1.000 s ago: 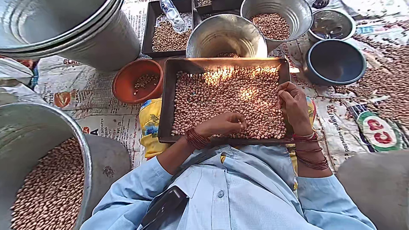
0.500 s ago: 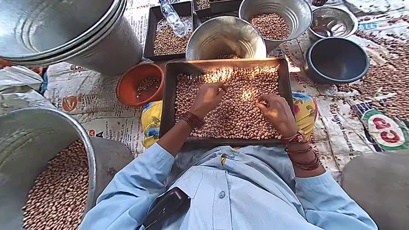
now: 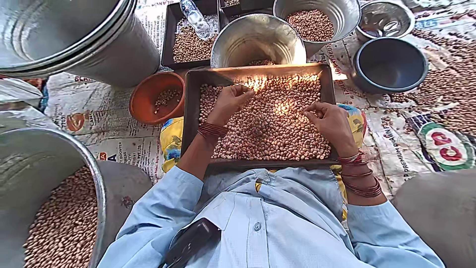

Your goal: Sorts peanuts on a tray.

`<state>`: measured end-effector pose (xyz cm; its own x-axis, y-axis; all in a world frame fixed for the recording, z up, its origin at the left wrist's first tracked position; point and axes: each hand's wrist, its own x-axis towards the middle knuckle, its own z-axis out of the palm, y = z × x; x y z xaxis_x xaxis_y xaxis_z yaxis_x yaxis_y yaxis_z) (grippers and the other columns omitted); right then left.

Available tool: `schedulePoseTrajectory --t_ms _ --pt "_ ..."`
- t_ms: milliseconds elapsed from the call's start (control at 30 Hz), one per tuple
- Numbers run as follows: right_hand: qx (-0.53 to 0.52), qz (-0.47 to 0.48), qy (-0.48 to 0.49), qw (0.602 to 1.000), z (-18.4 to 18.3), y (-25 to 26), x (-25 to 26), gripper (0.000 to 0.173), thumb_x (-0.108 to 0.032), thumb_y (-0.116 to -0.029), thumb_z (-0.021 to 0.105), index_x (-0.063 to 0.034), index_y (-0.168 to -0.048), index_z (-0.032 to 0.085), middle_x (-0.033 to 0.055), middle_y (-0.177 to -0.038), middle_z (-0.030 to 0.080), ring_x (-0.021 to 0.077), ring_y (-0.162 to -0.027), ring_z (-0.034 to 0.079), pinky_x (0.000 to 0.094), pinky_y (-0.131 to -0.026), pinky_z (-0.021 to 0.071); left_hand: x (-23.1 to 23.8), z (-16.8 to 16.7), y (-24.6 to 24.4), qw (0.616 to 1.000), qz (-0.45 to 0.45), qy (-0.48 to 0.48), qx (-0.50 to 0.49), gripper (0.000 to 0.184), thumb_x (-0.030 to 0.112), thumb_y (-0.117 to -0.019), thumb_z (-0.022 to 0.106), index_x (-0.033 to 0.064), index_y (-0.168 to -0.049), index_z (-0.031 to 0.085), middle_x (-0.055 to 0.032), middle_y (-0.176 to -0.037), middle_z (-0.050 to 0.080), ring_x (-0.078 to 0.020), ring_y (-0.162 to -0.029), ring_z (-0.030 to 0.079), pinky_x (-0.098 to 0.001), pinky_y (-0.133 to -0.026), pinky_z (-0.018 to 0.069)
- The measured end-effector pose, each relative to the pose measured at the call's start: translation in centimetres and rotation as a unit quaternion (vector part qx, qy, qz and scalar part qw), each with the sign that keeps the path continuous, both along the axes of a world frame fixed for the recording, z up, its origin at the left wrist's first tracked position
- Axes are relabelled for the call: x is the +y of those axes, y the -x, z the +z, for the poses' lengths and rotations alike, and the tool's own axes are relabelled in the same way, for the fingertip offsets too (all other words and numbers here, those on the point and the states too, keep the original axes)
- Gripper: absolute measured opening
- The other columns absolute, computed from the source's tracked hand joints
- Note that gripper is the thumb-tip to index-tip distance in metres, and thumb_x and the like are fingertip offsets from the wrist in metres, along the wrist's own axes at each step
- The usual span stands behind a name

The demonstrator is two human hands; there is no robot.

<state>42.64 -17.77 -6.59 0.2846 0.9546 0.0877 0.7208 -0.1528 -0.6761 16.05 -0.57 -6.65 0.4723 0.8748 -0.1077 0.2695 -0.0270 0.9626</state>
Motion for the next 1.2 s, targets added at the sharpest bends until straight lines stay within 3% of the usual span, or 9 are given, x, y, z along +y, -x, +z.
schedulePoseTrajectory --t_ms 67,200,467,567,767,900,1033,1100,1200 --pt "-0.109 0.046 0.012 0.993 -0.4 0.7 0.6 0.012 -0.012 -0.094 0.073 -0.0087 -0.106 0.075 0.0185 -0.091 0.067 0.0384 -0.078 0.066 0.0591 -0.066 0.0516 0.0 0.8 2.3 0.988 0.053 0.084 -0.121 0.022 0.017 -0.1091 0.046 0.0126 -0.093 0.061 0.0076 -0.068 0.055 0.0002 -0.053 0.047 -0.0142 -0.048 0.0396" --pt "-0.158 0.05 0.048 0.985 -1.0 1.5 1.4 0.017 -0.012 -0.0936 0.072 -0.0066 -0.109 0.075 0.0228 -0.102 0.068 0.0452 -0.09 0.067 0.0637 -0.069 0.0514 -1.8 1.3 6.9 0.982 0.117 0.091 -0.12 0.033 0.014 -0.1084 0.031 0.0131 -0.091 0.06 0.0067 -0.068 0.058 0.0007 -0.051 0.05 -0.0121 -0.044 0.0386" --pt "-0.097 0.044 0.081 0.991 -0.1 1.8 1.8 0.016 -0.019 -0.0965 0.072 -0.0057 -0.106 0.072 0.0181 -0.084 0.067 0.0386 -0.075 0.064 0.0616 -0.064 0.0477 -7.8 -0.9 9.2 0.975 -0.004 -0.059 0.215 0.014 0.017 -0.1034 0.062 0.0085 -0.111 0.071 -0.0103 -0.079 0.068 -0.0209 -0.061 0.059 -0.0429 -0.06 0.0498" --pt "-0.061 0.122 0.058 0.989 1.4 3.8 1.5 0.016 -0.015 -0.0956 0.071 -0.0027 -0.106 0.072 0.0161 -0.084 0.066 0.0323 -0.073 0.062 0.0567 -0.066 0.0489 -9.3 -0.1 6.3 0.981 -0.095 -0.01 0.17 0.016 0.011 -0.1006 0.065 0.0021 -0.114 0.069 -0.0121 -0.084 0.068 -0.0181 -0.067 0.06 -0.0391 -0.066 0.0519" --pt "-0.038 0.298 -0.032 0.953 2.1 11.0 1.0 0.014 -0.015 -0.0951 0.067 -0.009 -0.105 0.074 0.008 -0.096 0.074 0.0205 -0.081 0.074 0.042 -0.075 0.0619 -9.7 -1.7 2.4 0.945 -0.273 0.179 -0.025 0.021 0.003 -0.0923 0.072 0.0017 -0.111 0.062 0.0081 -0.083 0.065 0.0067 -0.072 0.059 -0.0127 -0.069 0.051" --pt "-0.054 0.279 -0.068 0.956 2.2 10.1 1.2 0.016 -0.016 -0.0968 0.064 -0.01 -0.107 0.075 0.0072 -0.099 0.075 0.0208 -0.085 0.075 0.0437 -0.076 0.0625 -7.5 1.0 6.2 0.976 -0.182 0.075 0.098 0.011 0.007 -0.1006 0.063 0.0007 -0.104 0.071 0.0001 -0.082 0.068 -0.0002 -0.064 0.054 -0.0182 -0.059 0.0451" --pt "-0.034 0.238 -0.015 0.97 1.8 7.0 0.7 0.017 -0.017 -0.0969 0.067 -0.0092 -0.11 0.073 0.0069 -0.102 0.075 0.0183 -0.083 0.073 0.0413 -0.075 0.0614 -2.5 4.7 12.3 0.928 0.083 -0.17 0.32 0.019 0.008 -0.1021 0.058 0.004 -0.111 0.074 -0.0191 -0.105 0.072 -0.0343 -0.096 0.068 -0.057 -0.088 0.0534" --pt "-0.042 0.212 0.03 0.976 2.0 6.1 0.5 0.017 -0.017 -0.0971 0.067 -0.0107 -0.112 0.073 0.0064 -0.104 0.075 0.0189 -0.085 0.073 0.0427 -0.077 0.0613 -1.3 5.4 13.4 0.884 0.18 -0.259 0.345 0.018 0.005 -0.0976 0.061 0.0029 -0.109 0.075 -0.022 -0.114 0.07 -0.0412 -0.116 0.062 -0.0596 -0.103 0.044" --pt "-0.045 0.19 0.053 0.979 2.2 5.8 0.6 0.017 -0.016 -0.097 0.068 -0.009 -0.112 0.073 0.009 -0.104 0.076 0.0232 -0.088 0.074 0.0477 -0.079 0.0598 -2.0 4.4 11.1 0.9 0.132 -0.284 0.304 0.014 0.005 -0.0964 0.065 0.0027 -0.106 0.075 -0.0189 -0.106 0.072 -0.0367 -0.105 0.068 -0.0557 -0.095 0.0524"
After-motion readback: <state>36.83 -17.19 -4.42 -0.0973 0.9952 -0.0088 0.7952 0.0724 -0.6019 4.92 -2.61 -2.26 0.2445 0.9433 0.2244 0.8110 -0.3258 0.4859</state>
